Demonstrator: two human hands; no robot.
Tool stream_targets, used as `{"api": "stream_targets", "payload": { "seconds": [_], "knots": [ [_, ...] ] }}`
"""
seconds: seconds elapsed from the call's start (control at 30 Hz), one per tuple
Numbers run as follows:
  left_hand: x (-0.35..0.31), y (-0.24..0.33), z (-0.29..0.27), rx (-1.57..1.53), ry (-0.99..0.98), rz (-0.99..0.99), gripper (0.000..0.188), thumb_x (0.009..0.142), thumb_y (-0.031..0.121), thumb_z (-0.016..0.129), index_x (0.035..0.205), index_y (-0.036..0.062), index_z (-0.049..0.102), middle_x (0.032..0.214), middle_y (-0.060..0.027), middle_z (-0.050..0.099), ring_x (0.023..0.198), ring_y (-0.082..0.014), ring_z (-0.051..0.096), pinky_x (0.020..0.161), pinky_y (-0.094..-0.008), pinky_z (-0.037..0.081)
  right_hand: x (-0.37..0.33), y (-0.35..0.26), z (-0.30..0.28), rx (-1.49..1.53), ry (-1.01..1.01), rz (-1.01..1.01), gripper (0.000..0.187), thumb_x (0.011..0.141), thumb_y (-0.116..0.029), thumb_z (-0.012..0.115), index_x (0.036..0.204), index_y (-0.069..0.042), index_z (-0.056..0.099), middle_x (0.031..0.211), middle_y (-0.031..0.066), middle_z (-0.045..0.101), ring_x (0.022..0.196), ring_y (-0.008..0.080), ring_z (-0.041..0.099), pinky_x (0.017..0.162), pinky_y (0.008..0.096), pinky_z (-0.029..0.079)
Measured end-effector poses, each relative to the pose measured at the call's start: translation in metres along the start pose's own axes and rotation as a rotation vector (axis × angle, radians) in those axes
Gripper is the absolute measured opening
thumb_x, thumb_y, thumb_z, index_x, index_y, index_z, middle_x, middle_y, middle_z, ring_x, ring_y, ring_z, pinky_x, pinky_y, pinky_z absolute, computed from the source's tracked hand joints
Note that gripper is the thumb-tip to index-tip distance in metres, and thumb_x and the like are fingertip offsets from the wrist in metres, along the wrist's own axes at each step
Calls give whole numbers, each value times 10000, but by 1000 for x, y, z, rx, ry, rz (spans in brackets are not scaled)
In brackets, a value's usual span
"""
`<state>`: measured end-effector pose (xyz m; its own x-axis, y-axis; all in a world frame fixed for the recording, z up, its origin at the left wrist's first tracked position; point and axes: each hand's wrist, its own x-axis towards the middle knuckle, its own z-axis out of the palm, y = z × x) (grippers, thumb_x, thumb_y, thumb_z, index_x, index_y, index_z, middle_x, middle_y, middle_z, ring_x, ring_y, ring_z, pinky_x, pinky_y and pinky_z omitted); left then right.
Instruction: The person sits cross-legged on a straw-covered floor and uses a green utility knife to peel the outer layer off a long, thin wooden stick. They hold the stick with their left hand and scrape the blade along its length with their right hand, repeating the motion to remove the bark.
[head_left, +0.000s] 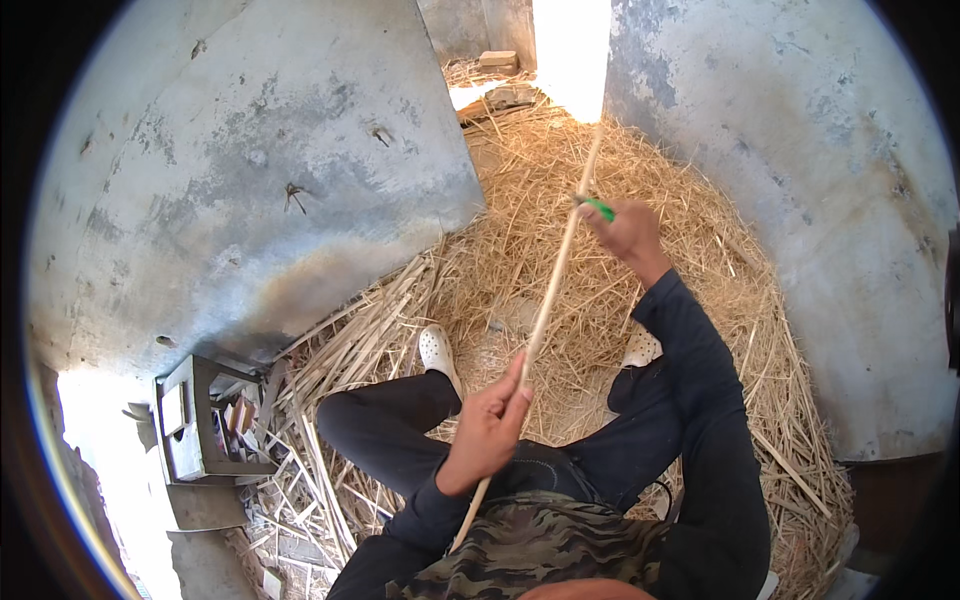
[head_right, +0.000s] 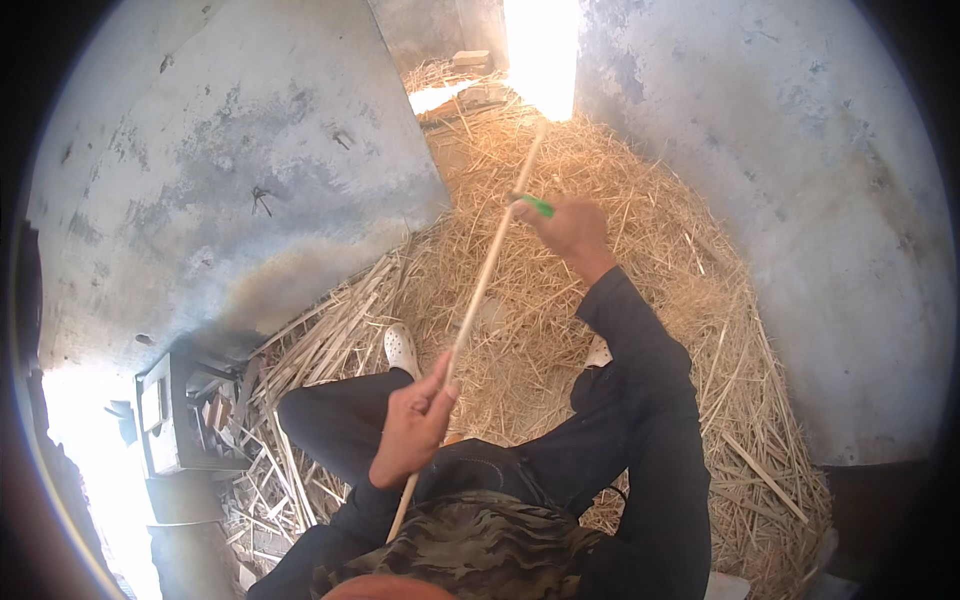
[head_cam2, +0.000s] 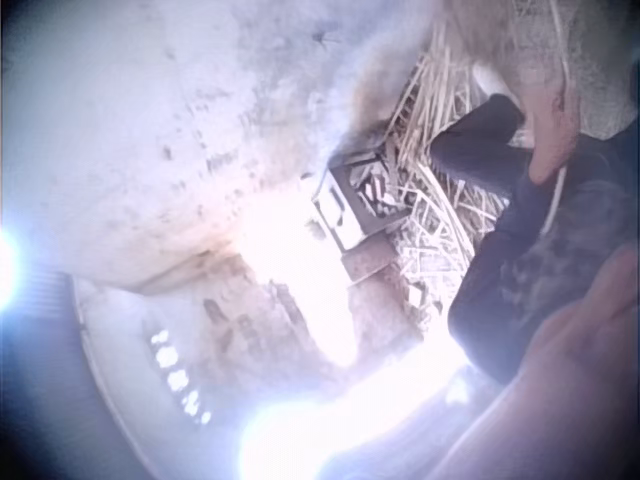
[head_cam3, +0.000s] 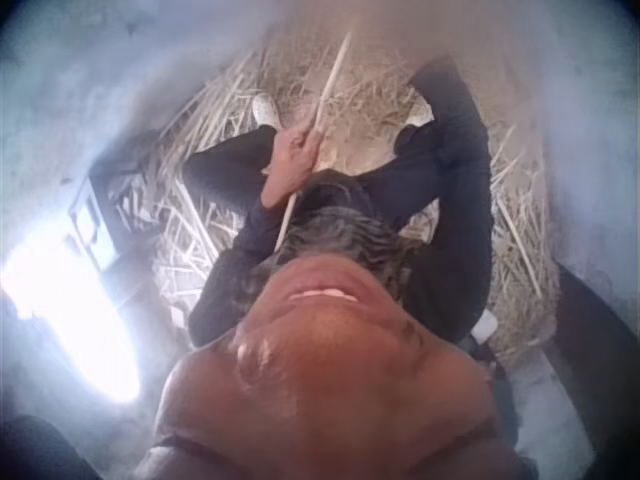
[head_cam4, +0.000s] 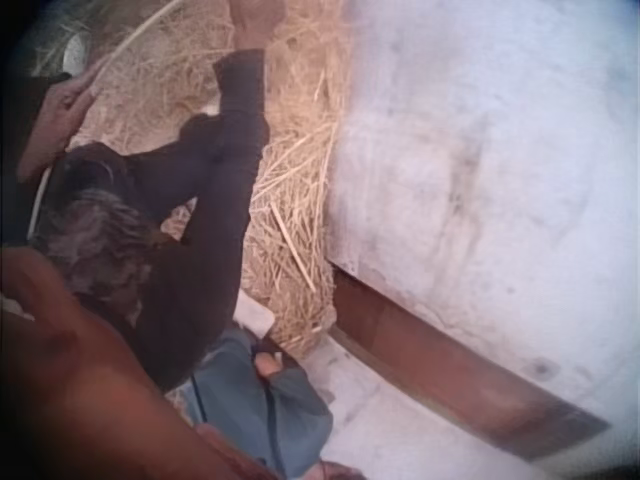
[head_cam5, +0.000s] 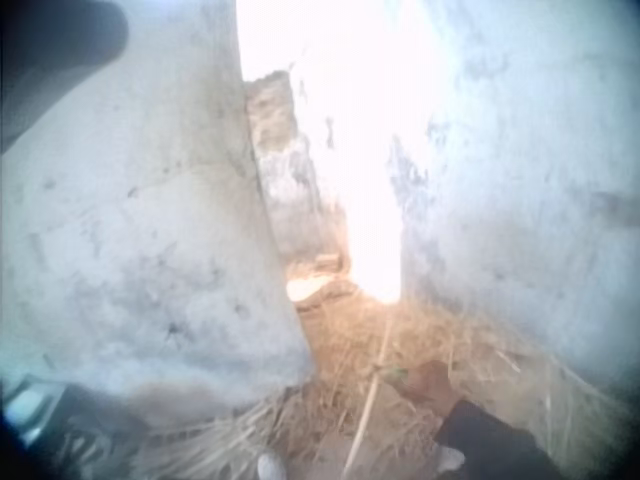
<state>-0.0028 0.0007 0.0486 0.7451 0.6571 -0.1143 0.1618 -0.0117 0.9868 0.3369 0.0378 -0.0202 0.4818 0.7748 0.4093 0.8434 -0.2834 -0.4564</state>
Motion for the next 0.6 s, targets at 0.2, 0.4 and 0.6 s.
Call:
{"api": "stream_targets", "payload": {
  "seconds": [0.2, 0.4, 0.6],
  "knots": [
    [0, -18, -6, -194, 33, -87, 463, 964, 69, 526, 1407, -1, 411, 654, 81, 400, 537, 4, 336, 478, -194, 285, -35, -29, 7, 147, -32, -228, 697, 833, -781, 391, 654, -177, 689, 407, -52, 363, 346, 106, 323, 345, 291, 255],
    [-1, -21, -12, -449, -55, -174, 473, 974, 60, 500, 1431, 34, 380, 575, 69, 381, 451, -19, 334, 442, -214, 309, -27, -21, 3, 87, -8, -226, 765, 750, -849, 421, 531, -141, 612, 403, 16, 436, 349, 167, 434, 359, 345, 339],
    [-23, -25, -11, -424, -90, -200, 485, 978, 63, 503, 1444, 62, 369, 562, 65, 400, 441, -18, 342, 431, -196, 324, 9, 25, 6, -79, 44, -99, 748, 816, -796, 394, 567, -126, 617, 440, -22, 423, 379, 140, 409, 369, 308, 301]
  ]
}}
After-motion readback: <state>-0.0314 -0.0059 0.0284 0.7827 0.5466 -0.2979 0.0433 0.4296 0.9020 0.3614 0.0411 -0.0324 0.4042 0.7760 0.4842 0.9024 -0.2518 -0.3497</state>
